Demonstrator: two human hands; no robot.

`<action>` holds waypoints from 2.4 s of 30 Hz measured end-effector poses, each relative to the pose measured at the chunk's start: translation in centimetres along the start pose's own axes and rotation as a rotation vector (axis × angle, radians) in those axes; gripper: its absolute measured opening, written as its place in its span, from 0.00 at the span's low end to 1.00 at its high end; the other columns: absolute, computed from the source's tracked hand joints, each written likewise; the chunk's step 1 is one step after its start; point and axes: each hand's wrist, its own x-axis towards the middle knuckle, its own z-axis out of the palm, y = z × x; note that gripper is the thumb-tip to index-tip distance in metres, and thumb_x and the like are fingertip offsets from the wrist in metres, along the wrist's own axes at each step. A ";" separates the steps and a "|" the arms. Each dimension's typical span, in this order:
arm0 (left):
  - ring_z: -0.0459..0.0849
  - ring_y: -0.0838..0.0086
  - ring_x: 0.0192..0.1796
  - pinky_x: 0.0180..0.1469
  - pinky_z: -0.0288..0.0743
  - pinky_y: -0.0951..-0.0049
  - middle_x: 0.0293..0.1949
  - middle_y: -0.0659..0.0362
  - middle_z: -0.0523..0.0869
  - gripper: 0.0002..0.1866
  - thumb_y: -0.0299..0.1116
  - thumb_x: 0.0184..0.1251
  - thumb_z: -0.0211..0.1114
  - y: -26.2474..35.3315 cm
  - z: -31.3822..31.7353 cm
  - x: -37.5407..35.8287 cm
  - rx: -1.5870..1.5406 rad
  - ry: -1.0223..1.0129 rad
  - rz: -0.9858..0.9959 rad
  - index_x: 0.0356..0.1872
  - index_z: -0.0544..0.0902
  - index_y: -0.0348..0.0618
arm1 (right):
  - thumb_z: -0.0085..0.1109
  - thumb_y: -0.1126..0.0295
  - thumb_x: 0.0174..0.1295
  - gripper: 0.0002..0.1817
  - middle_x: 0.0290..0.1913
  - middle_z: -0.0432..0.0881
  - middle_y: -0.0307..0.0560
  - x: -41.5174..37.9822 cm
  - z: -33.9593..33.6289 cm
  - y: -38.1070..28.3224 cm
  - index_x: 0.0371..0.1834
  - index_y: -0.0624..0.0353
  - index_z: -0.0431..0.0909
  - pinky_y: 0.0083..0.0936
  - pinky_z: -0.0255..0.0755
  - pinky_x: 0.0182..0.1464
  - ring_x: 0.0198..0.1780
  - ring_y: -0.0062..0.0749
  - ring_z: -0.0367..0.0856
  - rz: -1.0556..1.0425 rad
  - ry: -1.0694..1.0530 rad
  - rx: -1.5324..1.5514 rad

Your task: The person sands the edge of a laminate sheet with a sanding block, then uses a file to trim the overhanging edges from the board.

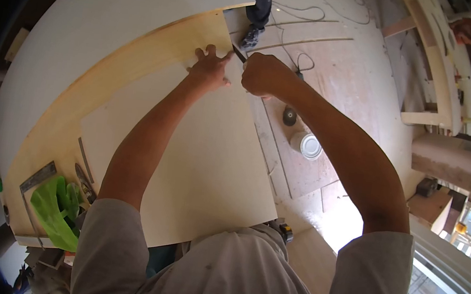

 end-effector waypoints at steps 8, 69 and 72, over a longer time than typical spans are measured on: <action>0.53 0.34 0.73 0.58 0.74 0.27 0.71 0.45 0.54 0.49 0.48 0.55 0.78 0.4 -0.8 -0.5 0.010 -0.001 -0.016 0.77 0.59 0.69 | 0.50 0.71 0.60 0.14 0.34 0.85 0.59 1.1 1.3 0.1 0.43 0.65 0.82 0.37 0.82 0.41 0.32 0.49 0.87 0.120 0.152 0.281; 0.50 0.30 0.71 0.56 0.75 0.25 0.70 0.44 0.53 0.48 0.47 0.56 0.77 0.0 -0.1 0.0 0.005 -0.003 -0.002 0.77 0.58 0.70 | 0.49 0.68 0.67 0.16 0.43 0.85 0.62 3.5 6.7 3.2 0.52 0.65 0.75 0.48 0.76 0.53 0.49 0.57 0.83 -0.078 0.308 0.153; 0.51 0.30 0.71 0.56 0.75 0.25 0.70 0.43 0.53 0.48 0.47 0.56 0.77 0.1 0.1 0.1 0.002 -0.016 -0.001 0.77 0.58 0.70 | 0.54 0.67 0.64 0.17 0.48 0.85 0.60 3.7 6.1 1.2 0.54 0.61 0.77 0.45 0.77 0.55 0.53 0.54 0.83 0.091 0.249 0.184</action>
